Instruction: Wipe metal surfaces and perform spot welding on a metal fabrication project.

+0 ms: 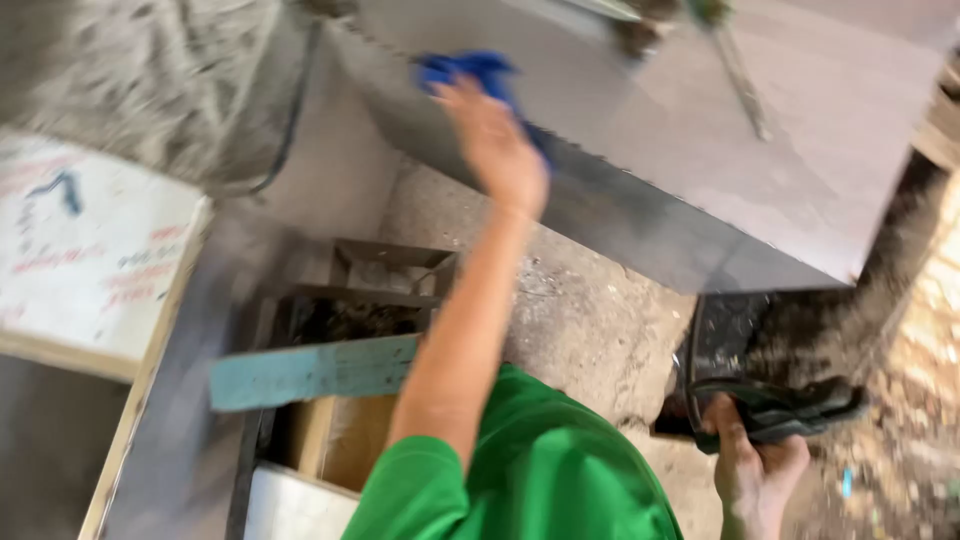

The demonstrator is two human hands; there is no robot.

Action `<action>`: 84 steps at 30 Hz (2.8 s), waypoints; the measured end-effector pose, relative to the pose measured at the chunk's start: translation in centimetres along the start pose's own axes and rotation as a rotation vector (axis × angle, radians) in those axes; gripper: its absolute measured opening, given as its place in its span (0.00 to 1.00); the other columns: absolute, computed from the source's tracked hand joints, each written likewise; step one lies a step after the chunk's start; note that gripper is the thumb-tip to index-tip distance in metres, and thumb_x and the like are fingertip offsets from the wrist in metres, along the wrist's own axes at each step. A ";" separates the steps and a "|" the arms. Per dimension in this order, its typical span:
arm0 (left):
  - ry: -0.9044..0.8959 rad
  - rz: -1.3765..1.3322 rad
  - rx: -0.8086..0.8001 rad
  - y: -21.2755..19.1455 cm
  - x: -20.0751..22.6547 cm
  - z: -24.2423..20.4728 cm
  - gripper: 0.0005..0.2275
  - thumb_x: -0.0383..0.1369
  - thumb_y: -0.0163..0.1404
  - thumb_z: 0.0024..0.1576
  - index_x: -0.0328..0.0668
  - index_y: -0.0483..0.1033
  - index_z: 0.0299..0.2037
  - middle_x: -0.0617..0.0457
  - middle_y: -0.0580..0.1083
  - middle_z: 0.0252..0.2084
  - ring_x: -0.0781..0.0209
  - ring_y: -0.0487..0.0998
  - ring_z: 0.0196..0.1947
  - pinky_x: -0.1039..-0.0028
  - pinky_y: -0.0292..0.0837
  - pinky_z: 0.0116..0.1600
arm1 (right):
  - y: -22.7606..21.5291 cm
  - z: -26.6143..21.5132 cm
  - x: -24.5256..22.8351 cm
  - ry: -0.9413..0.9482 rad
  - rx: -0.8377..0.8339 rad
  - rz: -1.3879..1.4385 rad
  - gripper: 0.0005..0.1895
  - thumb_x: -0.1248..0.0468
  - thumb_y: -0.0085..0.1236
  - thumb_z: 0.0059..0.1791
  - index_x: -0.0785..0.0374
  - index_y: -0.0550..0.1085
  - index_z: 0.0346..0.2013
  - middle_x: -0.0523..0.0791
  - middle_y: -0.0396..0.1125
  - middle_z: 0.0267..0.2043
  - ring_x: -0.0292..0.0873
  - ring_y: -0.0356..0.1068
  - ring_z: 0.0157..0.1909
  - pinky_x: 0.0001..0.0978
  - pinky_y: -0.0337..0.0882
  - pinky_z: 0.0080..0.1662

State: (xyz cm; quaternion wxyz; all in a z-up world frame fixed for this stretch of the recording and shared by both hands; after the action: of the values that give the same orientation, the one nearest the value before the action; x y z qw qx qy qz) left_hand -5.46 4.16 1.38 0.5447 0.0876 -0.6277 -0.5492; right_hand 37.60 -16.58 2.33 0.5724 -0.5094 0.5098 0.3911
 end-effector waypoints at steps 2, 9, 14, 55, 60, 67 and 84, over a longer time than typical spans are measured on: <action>0.185 0.560 -0.030 -4.8 1.7 5.2 0.26 0.35 0.37 0.71 0.50 0.40 0.78 0.49 0.35 0.82 0.52 0.37 0.82 0.63 0.35 0.84 | -1.0 -1.5 0.8 0.006 0.025 0.000 0.06 0.73 0.57 0.57 0.73 0.75 0.36 0.45 0.69 0.30 0.35 0.67 0.31 0.29 0.67 0.40; 0.454 1.299 -0.166 -1.9 7.1 4.9 0.21 0.40 0.31 0.78 0.42 0.57 0.78 0.49 0.43 0.81 0.42 0.43 0.81 0.62 0.51 0.83 | 0.7 -4.0 0.0 0.078 -0.069 0.187 0.13 0.71 0.57 0.51 0.64 0.68 0.48 0.43 0.68 0.32 0.34 0.65 0.32 0.27 0.65 0.35; 0.545 1.587 -0.566 5.5 5.0 -2.9 0.18 0.35 0.34 0.75 0.35 0.65 0.71 0.48 0.57 0.78 0.41 0.47 0.79 0.56 0.45 0.82 | 1.5 -6.9 -0.8 -0.015 -0.107 0.214 0.15 0.70 0.57 0.53 0.66 0.65 0.53 0.42 0.67 0.35 0.34 0.65 0.34 0.26 0.67 0.37; 0.322 1.246 -1.747 18.1 -5.2 -16.0 0.16 0.35 0.47 0.66 0.40 0.75 0.62 0.41 0.66 0.69 0.40 0.61 0.71 0.56 0.53 0.73 | -3.7 -26.7 5.4 0.084 0.478 0.418 0.23 0.66 0.49 0.55 0.70 0.63 0.65 0.47 0.67 0.30 0.38 0.65 0.27 0.31 0.66 0.31; 0.383 1.244 -1.747 16.5 -2.2 -12.9 0.16 0.37 0.48 0.66 0.41 0.75 0.60 0.45 0.67 0.69 0.43 0.63 0.71 0.60 0.55 0.74 | 0.5 -19.9 3.8 0.128 0.294 0.258 0.23 0.64 0.51 0.55 0.69 0.64 0.63 0.44 0.66 0.27 0.33 0.63 0.27 0.23 0.64 0.34; 0.372 1.469 -1.552 9.0 3.7 -2.6 0.16 0.38 0.46 0.67 0.45 0.74 0.62 0.49 0.67 0.70 0.48 0.63 0.71 0.59 0.54 0.74 | 1.2 -17.9 8.1 0.085 0.207 0.159 0.22 0.67 0.55 0.51 0.68 0.66 0.60 0.42 0.68 0.29 0.32 0.64 0.26 0.22 0.65 0.32; 0.672 1.782 -0.915 3.5 7.1 5.1 0.11 0.35 0.46 0.69 0.37 0.76 0.54 0.42 0.76 0.59 0.44 0.74 0.61 0.55 0.71 0.64 | 2.1 -15.9 6.8 0.117 0.246 0.184 0.15 0.66 0.55 0.53 0.65 0.69 0.54 0.42 0.66 0.24 0.33 0.63 0.23 0.23 0.63 0.30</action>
State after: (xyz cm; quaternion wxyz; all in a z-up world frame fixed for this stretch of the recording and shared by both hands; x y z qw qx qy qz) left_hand -10.50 3.44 9.28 0.8781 -0.4711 -0.0154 -0.0828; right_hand 33.86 -32.32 -4.11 0.5618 -0.4084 0.6307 0.3461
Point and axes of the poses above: each hand's wrist, its own z-axis towards the middle knuckle, its own y-axis out of the palm, x = y × z, the point moved 7 cm from there along z, towards the middle knuckle
